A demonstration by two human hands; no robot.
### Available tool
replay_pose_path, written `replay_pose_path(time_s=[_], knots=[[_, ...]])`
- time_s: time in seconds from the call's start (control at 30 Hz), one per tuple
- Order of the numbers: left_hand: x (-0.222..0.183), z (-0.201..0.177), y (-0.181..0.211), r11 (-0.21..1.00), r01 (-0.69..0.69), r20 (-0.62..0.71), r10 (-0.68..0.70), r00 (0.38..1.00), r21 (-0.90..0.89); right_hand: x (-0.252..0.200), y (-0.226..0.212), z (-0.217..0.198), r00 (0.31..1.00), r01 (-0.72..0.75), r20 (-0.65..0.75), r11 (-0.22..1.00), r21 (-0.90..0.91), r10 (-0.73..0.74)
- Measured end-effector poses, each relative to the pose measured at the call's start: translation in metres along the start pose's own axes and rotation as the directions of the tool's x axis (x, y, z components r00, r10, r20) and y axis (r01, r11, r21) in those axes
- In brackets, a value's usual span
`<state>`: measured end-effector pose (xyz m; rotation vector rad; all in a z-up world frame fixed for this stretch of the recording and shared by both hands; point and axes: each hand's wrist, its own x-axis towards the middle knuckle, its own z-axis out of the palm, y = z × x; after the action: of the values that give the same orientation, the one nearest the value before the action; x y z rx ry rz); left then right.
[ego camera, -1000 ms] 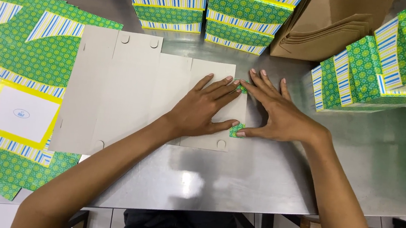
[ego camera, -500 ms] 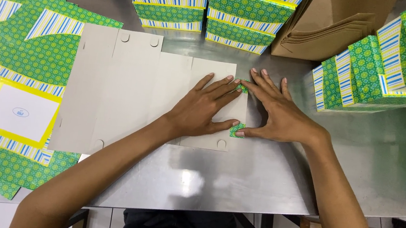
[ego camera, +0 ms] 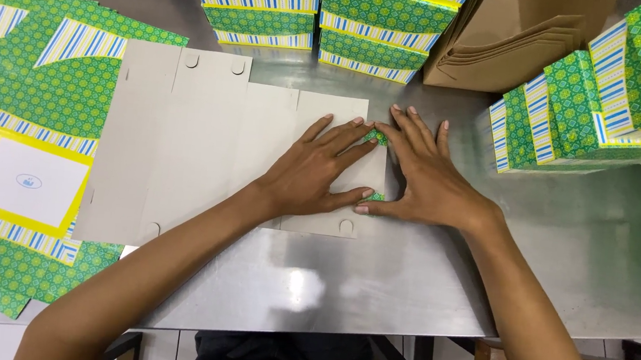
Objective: The person folds flat cardboard sheets into small boxes. They fold the side flaps inward, tuck the top and bottom flaps into slots, and press the edges to secure the shape. The finished boxes are stacked on the table.
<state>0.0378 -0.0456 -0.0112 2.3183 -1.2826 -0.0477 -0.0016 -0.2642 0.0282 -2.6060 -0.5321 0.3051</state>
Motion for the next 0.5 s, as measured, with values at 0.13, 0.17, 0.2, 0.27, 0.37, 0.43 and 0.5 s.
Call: replay_pose_path(time_s=[0.13, 0.17, 0.2, 0.27, 0.37, 0.43, 0.5], knots=[[-0.002, 0.0, 0.0, 1.0, -0.005, -0.026, 0.005, 1.0, -0.001, -0.003, -0.001, -0.014, 0.999, 0.009, 0.044, 0.996, 0.092, -0.013], [-0.002, 0.001, 0.0, 1.0, -0.009, -0.042, 0.009, 0.999, 0.001, -0.005, -0.002, -0.018, 0.999, 0.015, 0.042, 0.992, 0.127, -0.021], [-0.001, 0.0, -0.001, 1.0, -0.01, -0.042, 0.01, 0.999, 0.002, -0.004, 0.001, -0.02, 0.999, 0.015, 0.041, 0.992, 0.127, -0.02], [-0.001, 0.001, -0.001, 1.0, -0.026, -0.072, 0.027, 0.997, 0.018, -0.004, 0.006, -0.023, 0.998, 0.062, -0.03, 0.976, 0.21, -0.057], [-0.001, 0.001, 0.0, 0.998, -0.055, -0.088, 0.057, 0.994, 0.031, 0.002, 0.034, -0.01, 0.97, 0.108, -0.235, 0.982, 0.158, -0.068], [-0.003, -0.003, 0.005, 0.997, -0.077, -0.08, 0.079, 0.994, 0.023, 0.011, 0.05, 0.006, 0.959, 0.051, -0.283, 0.99, 0.132, -0.011], [-0.005, -0.003, 0.008, 0.995, -0.101, -0.072, 0.101, 0.992, 0.016, 0.016, 0.058, 0.015, 0.942, -0.008, -0.332, 0.994, 0.108, 0.043]])
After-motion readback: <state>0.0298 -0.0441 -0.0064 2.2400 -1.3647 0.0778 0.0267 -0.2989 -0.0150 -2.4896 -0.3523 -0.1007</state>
